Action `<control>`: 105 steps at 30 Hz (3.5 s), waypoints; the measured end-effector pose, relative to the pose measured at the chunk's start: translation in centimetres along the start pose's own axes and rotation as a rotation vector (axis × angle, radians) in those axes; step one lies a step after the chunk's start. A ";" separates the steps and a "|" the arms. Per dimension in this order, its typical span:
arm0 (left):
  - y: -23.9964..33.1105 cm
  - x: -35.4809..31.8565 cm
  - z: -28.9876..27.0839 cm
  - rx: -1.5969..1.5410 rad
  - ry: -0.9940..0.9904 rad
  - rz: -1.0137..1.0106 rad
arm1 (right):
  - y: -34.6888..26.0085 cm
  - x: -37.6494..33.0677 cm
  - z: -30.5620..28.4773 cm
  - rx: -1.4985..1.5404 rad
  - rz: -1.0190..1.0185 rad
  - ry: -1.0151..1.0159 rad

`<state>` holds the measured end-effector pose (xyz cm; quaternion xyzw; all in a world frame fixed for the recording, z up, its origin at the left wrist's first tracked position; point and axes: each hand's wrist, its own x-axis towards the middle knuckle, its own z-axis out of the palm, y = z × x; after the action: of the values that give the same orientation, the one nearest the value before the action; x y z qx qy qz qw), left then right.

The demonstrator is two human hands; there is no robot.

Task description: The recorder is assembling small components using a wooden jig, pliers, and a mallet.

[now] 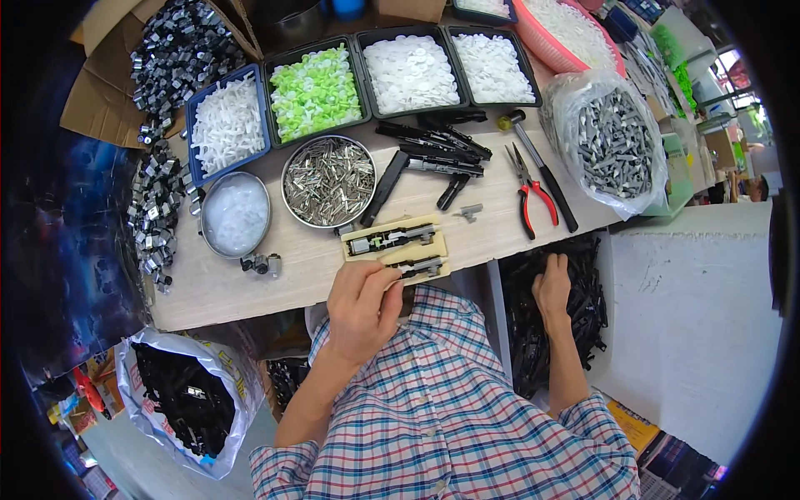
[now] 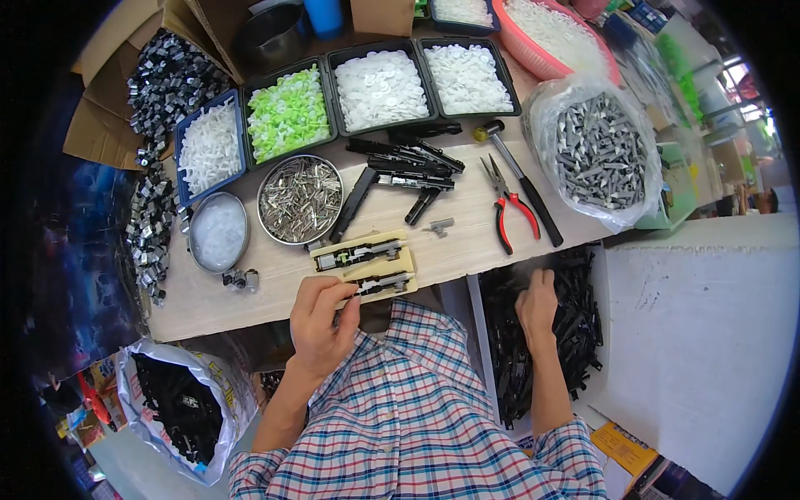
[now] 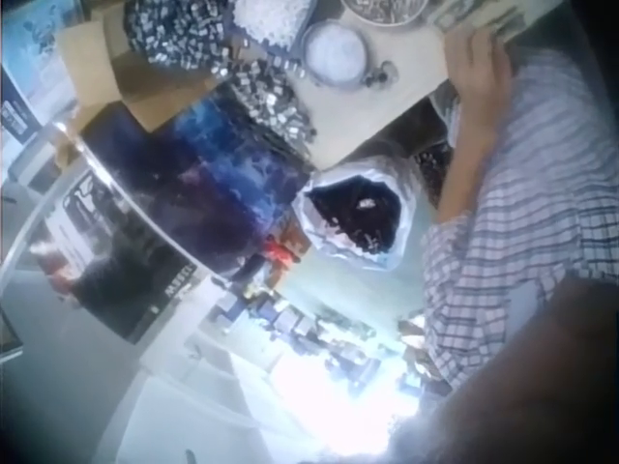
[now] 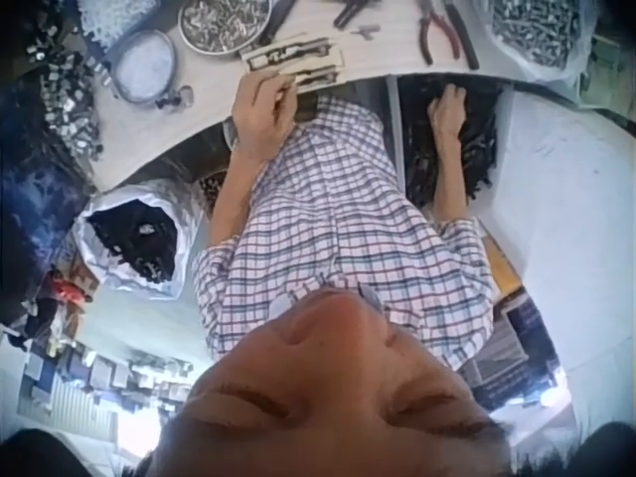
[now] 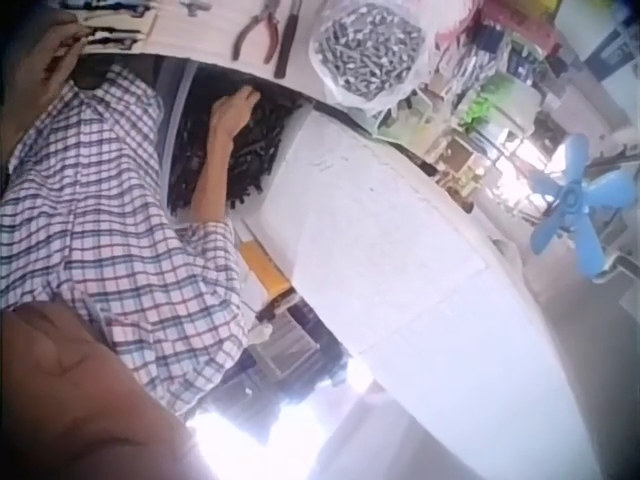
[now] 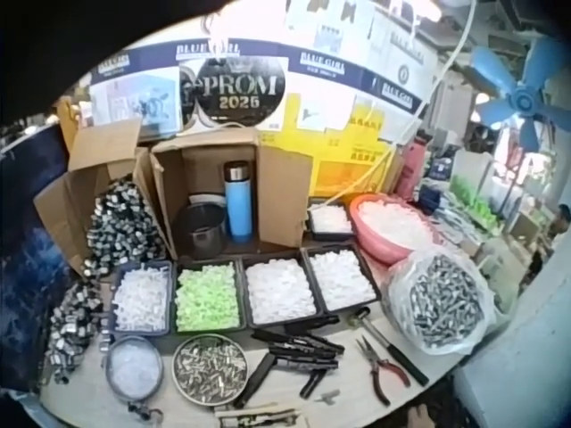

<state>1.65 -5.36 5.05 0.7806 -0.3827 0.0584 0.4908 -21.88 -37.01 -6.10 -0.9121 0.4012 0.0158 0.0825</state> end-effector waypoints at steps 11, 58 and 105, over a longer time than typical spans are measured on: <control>1.0 -1.0 -0.6 -0.189 -0.107 0.000 | -1.6 -1.3 0.8 0.508 0.073 0.234; -1.6 -3.1 -5.5 -1.482 0.331 -0.873 | -24.9 2.3 -8.4 0.436 -0.860 0.111; -0.6 -1.8 -1.6 -0.042 0.094 -0.215 | -22.4 -1.3 -8.0 0.353 -0.823 0.042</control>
<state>1.24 -2.95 4.59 0.8031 -0.2745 0.0337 0.5278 -6.62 -22.47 4.99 -0.9679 0.0030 -0.1054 0.2283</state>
